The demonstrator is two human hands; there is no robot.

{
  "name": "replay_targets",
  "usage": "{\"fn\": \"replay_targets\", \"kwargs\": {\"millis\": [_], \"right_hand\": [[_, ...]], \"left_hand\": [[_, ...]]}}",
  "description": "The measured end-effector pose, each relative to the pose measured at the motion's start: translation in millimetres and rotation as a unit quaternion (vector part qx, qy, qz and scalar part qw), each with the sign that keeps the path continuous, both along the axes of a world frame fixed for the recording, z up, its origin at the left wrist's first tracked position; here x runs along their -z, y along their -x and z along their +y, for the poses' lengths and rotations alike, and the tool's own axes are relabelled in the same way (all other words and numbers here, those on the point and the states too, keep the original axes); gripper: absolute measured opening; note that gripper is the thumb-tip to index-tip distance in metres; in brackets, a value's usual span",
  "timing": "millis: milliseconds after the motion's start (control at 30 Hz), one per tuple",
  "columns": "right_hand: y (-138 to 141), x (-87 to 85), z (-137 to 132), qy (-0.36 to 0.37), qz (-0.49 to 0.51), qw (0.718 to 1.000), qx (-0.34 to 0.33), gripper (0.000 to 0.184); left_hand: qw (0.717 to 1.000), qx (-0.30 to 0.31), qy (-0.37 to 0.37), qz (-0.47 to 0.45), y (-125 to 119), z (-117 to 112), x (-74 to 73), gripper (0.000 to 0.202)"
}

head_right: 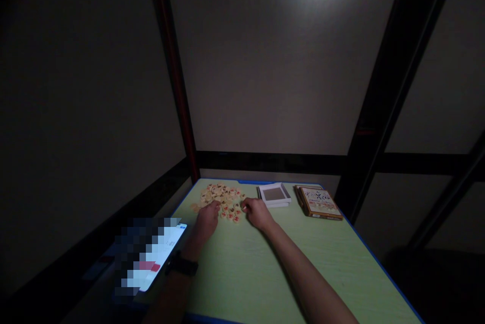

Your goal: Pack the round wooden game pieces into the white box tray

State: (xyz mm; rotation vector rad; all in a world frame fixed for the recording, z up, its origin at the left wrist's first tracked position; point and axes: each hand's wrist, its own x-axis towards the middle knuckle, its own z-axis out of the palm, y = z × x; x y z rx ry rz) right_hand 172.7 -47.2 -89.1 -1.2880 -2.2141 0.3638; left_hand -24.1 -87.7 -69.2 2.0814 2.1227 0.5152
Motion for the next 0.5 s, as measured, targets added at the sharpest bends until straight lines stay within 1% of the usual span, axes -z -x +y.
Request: {"fn": "replay_targets", "kwargs": {"millis": [167, 267, 367, 500], "right_hand": [[-0.9, 1.3, 0.2, 0.009, -0.009, 1.000, 0.006, 0.026], [-0.7, -0.5, -2.9, 0.011, -0.030, 0.999, 0.008, 0.030], [0.0, -5.5, -7.3, 0.011, -0.052, 0.999, 0.002, 0.030], [5.9, -18.4, -8.3, 0.000, -0.103, 0.995, 0.021, 0.025]], "left_hand": [[0.999, 0.031, -0.023, -0.015, 3.8, 1.6, 1.1, 0.031], [0.999, 0.023, -0.015, -0.034, 6.0, 3.2, 3.8, 0.028], [0.999, 0.015, -0.005, -0.048, 7.3, 4.7, 6.3, 0.027], [1.000, 0.014, -0.013, -0.006, 10.3, 6.6, 7.8, 0.026]]}}
